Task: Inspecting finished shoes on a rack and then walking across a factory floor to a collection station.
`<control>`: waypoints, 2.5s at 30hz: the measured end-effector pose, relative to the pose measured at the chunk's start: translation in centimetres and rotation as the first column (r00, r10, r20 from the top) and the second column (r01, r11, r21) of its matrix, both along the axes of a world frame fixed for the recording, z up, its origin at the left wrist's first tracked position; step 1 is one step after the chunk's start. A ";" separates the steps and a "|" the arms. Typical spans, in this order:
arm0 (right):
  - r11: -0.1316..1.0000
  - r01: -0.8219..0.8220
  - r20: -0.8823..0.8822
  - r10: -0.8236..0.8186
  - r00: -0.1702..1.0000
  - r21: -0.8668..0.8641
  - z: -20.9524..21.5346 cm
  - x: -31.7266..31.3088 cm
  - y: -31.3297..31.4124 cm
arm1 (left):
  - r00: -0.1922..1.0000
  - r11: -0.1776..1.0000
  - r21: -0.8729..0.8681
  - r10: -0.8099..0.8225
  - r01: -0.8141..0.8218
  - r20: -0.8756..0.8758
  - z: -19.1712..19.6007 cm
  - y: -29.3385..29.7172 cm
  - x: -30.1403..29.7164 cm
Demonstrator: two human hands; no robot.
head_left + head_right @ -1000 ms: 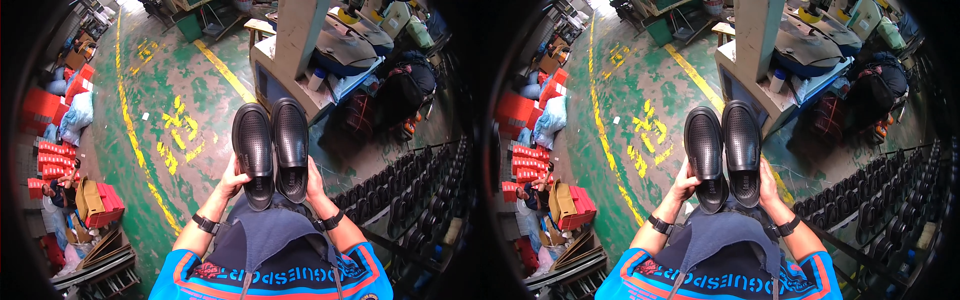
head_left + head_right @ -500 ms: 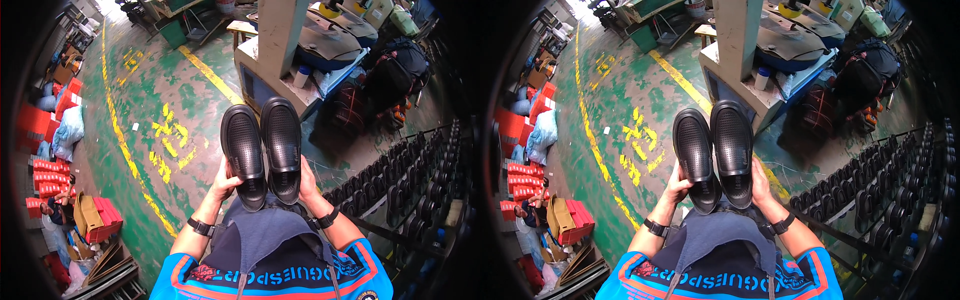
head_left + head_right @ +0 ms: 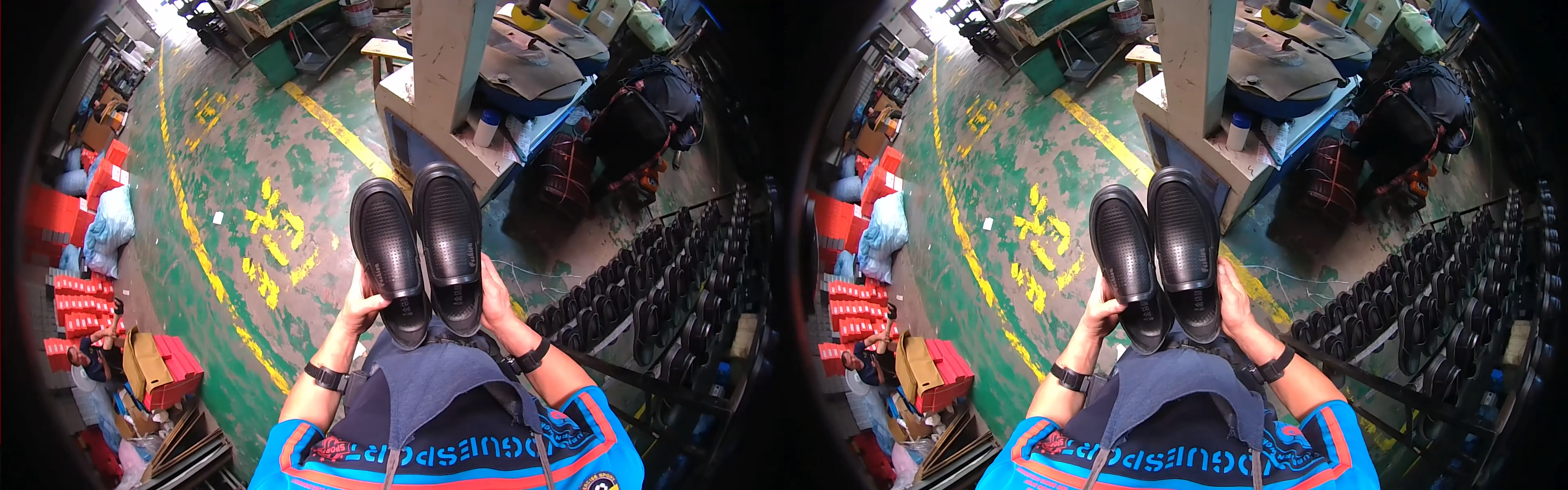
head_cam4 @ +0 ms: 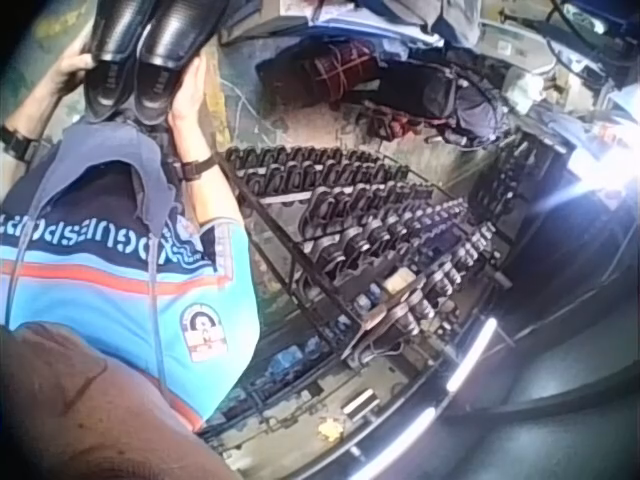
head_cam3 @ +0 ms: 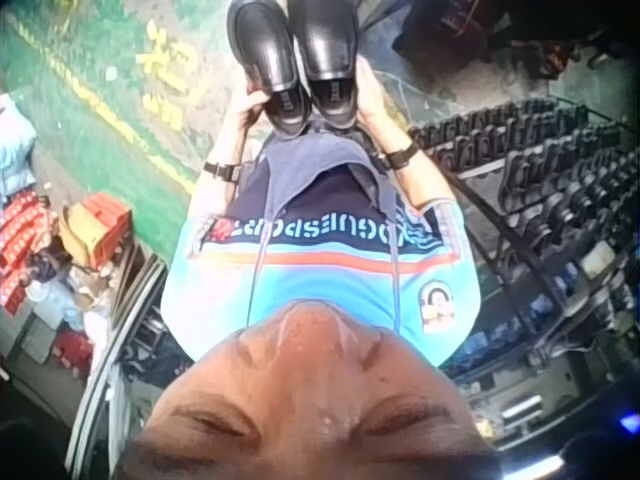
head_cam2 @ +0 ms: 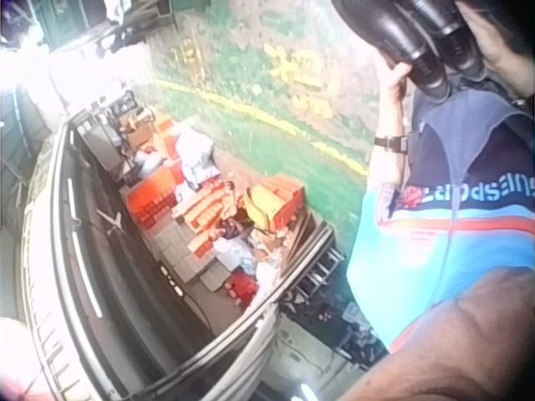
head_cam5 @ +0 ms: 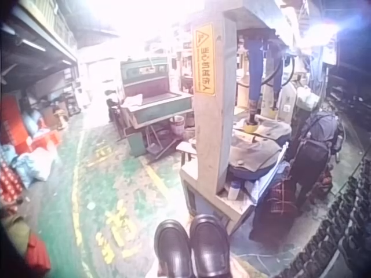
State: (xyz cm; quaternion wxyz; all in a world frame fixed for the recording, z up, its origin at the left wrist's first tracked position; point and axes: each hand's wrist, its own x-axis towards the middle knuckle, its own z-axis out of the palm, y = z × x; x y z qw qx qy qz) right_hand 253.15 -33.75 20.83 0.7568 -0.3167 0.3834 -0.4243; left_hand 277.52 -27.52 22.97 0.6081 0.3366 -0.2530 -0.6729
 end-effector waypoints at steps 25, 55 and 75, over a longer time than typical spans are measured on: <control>0.903 0.427 0.120 -0.421 0.899 -0.035 0.4 -10.8 2.2 | 0.877 0.881 -0.002 -0.471 0.474 0.098 -1.9 -9.5 -9.5; -0.392 0.782 0.077 -0.871 -0.485 0.485 -10.7 -38.0 7.5 | -0.414 -0.454 0.060 -0.739 0.889 0.532 -10.4 -19.1 -72.7; -0.389 0.920 -0.404 -0.850 -0.339 0.048 3.3 -34.5 6.6 | -0.422 -0.497 -0.007 -0.744 0.868 0.518 -0.5 -22.9 -78.6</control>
